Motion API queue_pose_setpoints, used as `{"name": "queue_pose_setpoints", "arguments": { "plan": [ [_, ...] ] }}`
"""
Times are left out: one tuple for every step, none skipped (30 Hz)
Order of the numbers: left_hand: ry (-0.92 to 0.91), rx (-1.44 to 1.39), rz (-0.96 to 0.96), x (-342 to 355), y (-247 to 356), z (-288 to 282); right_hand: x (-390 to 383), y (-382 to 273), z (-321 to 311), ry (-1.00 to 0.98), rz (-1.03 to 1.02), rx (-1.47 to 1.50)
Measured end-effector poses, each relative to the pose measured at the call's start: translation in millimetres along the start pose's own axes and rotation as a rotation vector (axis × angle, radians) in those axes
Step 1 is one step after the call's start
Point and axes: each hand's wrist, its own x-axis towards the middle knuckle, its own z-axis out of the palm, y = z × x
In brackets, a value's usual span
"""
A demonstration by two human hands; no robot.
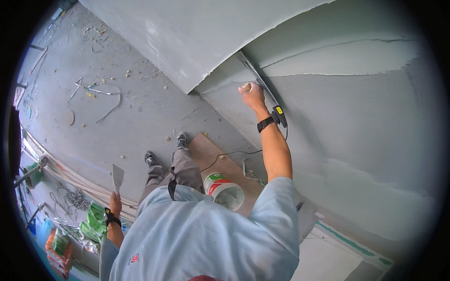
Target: Apply plaster to a wall and corner using a trowel and putty knife.
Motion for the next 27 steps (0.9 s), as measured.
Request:
{"name": "queue_pose_setpoints", "arguments": {
  "plan": [
    [0.001,-0.021,0.003,6,-6,6,-3,-5,-11,0.006,-0.013,-0.016],
    [0.067,-0.035,0.075,14,-11,14,-6,-13,-23,0.023,-0.019,0.002],
    [0.135,-0.047,0.146,21,-15,22,-8,-20,-35,0.039,-0.025,0.022],
    [0.15,-0.084,0.203,24,-9,23,-11,-25,-47,0.062,-0.034,0.061],
    [0.151,-0.098,0.211,28,-10,29,-15,-31,-59,0.071,-0.04,0.05],
    [0.15,-0.126,0.211,33,-11,34,-19,-37,-71,0.07,-0.047,0.06],
    [0.147,-0.153,0.214,37,-9,37,-23,-42,-84,0.072,-0.051,0.071],
    [0.146,-0.164,0.225,39,-7,39,-27,-46,-96,0.075,-0.073,0.1],
    [0.095,-0.19,0.187,41,-5,40,-31,-52,-107,0.087,-0.076,0.09],
    [0.042,-0.215,0.151,44,-2,41,-36,-59,-120,0.08,-0.095,0.068],
    [0.04,-0.224,0.164,47,-1,44,-40,-67,-132,0.072,-0.113,0.045],
    [0.052,-0.235,0.201,49,1,46,-44,-73,-144,0.084,-0.114,0.036],
    [0.069,-0.246,0.236,52,2,48,-47,-80,-155,0.08,-0.11,0.053],
    [0.059,-0.25,0.252,51,14,42,-52,-81,-166,0.078,-0.092,0.068],
    [-0.027,-0.199,0.204,49,27,34,-57,-82,-177,0.093,-0.083,0.059],
    [-0.102,-0.15,0.152,47,37,27,-59,-89,-187,0.1,-0.086,0.069],
    [-0.101,-0.158,0.165,52,34,33,-62,-94,-198,0.107,-0.088,0.079],
    [-0.051,-0.142,0.213,58,25,42,-64,-98,-210,0.093,-0.104,0.085],
    [0.0,-0.127,0.259,60,25,45,-69,-106,-219,0.104,-0.107,0.078],
    [0.001,-0.135,0.27,61,26,48,-75,-116,-228,0.11,-0.078,0.045],
    [-0.002,-0.152,0.27,63,25,50,-80,-124,-236,0.116,-0.049,0.013],
    [-0.004,-0.17,0.271,64,28,51,-84,-131,-245,0.129,-0.052,0.006],
    [-0.002,-0.178,0.283,68,28,55,-88,-138,-254,0.121,-0.041,-0.017],
    [-0.029,-0.167,0.263,73,25,58,-90,-142,-262,0.112,-0.03,-0.039],
    [-0.062,-0.152,0.247,75,29,59,-92,-140,-273,0.125,-0.027,-0.046],
    [-0.066,-0.157,0.261,75,32,61,-92,-137,-286,0.132,-0.041,-0.038],
    [-0.064,-0.147,0.275,74,36,62,-95,-134,-296,0.138,-0.054,-0.031]
  ]
}}
